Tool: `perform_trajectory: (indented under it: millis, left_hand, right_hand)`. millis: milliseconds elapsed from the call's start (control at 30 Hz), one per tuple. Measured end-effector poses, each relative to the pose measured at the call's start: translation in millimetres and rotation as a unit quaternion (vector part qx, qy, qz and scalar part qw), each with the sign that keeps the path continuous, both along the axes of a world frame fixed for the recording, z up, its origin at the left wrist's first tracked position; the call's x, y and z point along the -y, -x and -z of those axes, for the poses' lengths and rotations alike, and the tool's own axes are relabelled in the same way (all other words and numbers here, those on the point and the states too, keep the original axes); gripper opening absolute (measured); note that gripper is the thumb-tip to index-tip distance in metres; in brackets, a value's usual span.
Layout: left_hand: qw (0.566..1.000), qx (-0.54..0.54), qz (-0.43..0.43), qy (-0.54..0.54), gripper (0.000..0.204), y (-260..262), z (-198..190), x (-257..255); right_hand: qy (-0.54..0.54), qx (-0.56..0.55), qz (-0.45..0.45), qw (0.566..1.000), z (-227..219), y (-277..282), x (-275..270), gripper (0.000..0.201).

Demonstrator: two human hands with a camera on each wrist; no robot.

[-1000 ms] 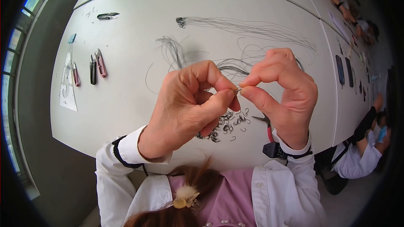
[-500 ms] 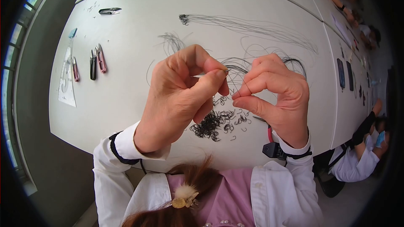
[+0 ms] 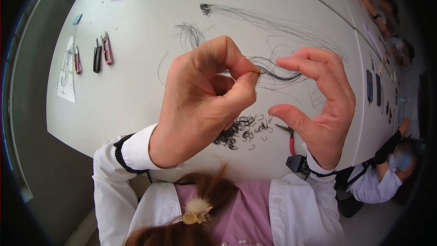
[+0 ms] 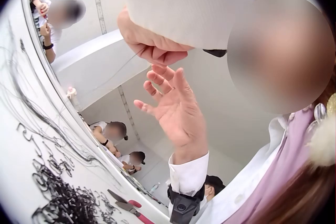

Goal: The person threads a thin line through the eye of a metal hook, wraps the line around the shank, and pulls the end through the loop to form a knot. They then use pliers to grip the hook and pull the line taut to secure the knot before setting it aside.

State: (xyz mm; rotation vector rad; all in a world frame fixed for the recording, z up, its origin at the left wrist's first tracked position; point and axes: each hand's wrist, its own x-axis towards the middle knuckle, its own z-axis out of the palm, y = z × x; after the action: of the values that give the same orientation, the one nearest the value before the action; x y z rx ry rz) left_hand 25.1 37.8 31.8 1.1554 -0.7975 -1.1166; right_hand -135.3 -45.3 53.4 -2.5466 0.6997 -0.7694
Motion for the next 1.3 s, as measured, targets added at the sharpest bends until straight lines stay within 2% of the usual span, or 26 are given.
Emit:
perform_trajectory:
  millis: [33, 200, 367, 433, 467, 533, 567, 633, 700, 767, 900, 967, 1100, 1167, 1200, 1267, 1300]
  left_hand:
    - [1.000, 0.007, 0.004, -0.001, 0.006, 0.2, -0.1, 0.0]
    - [0.999, 0.043, 0.022, -0.005, 0.006, 4.6, 3.1, -1.7]
    - [0.998, -0.002, 0.053, -0.026, 0.007, 3.7, 3.3, -1.8]
    - [0.999, -0.004, 0.042, -0.017, 0.007, 4.6, 4.5, -0.8]
    - [1.000, -0.005, 0.030, -0.008, 0.007, 4.8, 5.0, -0.5]
    - [0.999, -0.021, 0.030, -0.016, 0.008, 2.9, 2.4, 0.0]
    - [0.998, -0.037, 0.032, -0.025, 0.008, 2.2, 1.7, 0.2]
    - [0.998, -0.050, 0.029, -0.021, 0.008, 1.8, 3.2, 0.8]
    - [0.997, -0.062, 0.029, -0.018, 0.009, 1.9, 4.2, 0.4]
    - [0.997, -0.067, 0.025, -0.013, 0.008, 1.9, 4.6, 0.4]
    - [0.997, -0.068, 0.014, -0.025, 0.008, 3.3, 6.2, 1.2]
    - [0.998, -0.059, 0.019, -0.015, 0.007, 3.4, 7.7, 1.9]
    - [0.998, -0.054, 0.015, -0.006, 0.007, 3.5, 7.3, 0.8]
    - [0.999, -0.041, 0.013, 0.008, 0.006, 4.3, 7.3, 0.3]
    - [0.999, -0.042, 0.012, 0.008, 0.006, 4.7, 7.3, 0.1]
    - [1.000, 0.000, 0.001, 0.030, 0.006, 5.2, 6.4, -0.6]
    - [1.000, 0.000, 0.001, 0.030, 0.006, 5.2, 5.9, -0.7]
  right_hand:
    - [-0.016, 0.050, -0.007, 0.999, -0.2, 0.7, -0.5, 0.038]
    - [0.018, 0.057, -0.028, 0.998, 12.4, -1.3, 2.2, 0.027]
    - [0.029, 0.054, -0.033, 0.998, 15.9, -3.0, 4.5, 0.021]
    - [0.037, 0.116, 0.044, 0.992, 17.6, -7.4, 3.4, 0.020]
    - [0.037, 0.116, 0.042, 0.992, 16.9, -6.4, 2.7, 0.020]
    - [0.165, 0.138, 0.058, 0.975, 13.5, -2.6, -1.6, 0.023]
    - [0.165, 0.137, 0.057, 0.975, 10.3, -2.2, -3.9, 0.023]
    - [0.116, 0.025, -0.015, 0.993, 4.1, -2.4, -8.1, 0.030]
    - [0.071, 0.039, -0.008, 0.997, 18.4, -10.2, -6.1, 0.036]
    - [-0.036, 0.068, -0.034, 0.996, 24.6, -13.4, -3.6, 0.033]
    - [-0.065, 0.062, -0.053, 0.995, 27.0, -11.5, -2.2, 0.029]
    - [-0.033, 0.066, -0.080, 0.994, 27.9, -10.9, -2.2, 0.025]
    - [0.005, 0.068, -0.073, 0.995, 28.1, -12.6, -8.4, 0.024]
    - [0.187, 0.022, -0.032, 0.982, 27.2, -14.1, -15.1, 0.022]
    - [0.187, 0.021, -0.032, 0.982, 27.0, -14.7, -17.9, 0.022]
    - [0.290, 0.000, 0.000, 0.957, 26.0, -15.6, -22.9, 0.022]
    - [0.290, 0.000, -0.001, 0.957, 24.6, -15.0, -24.3, 0.022]
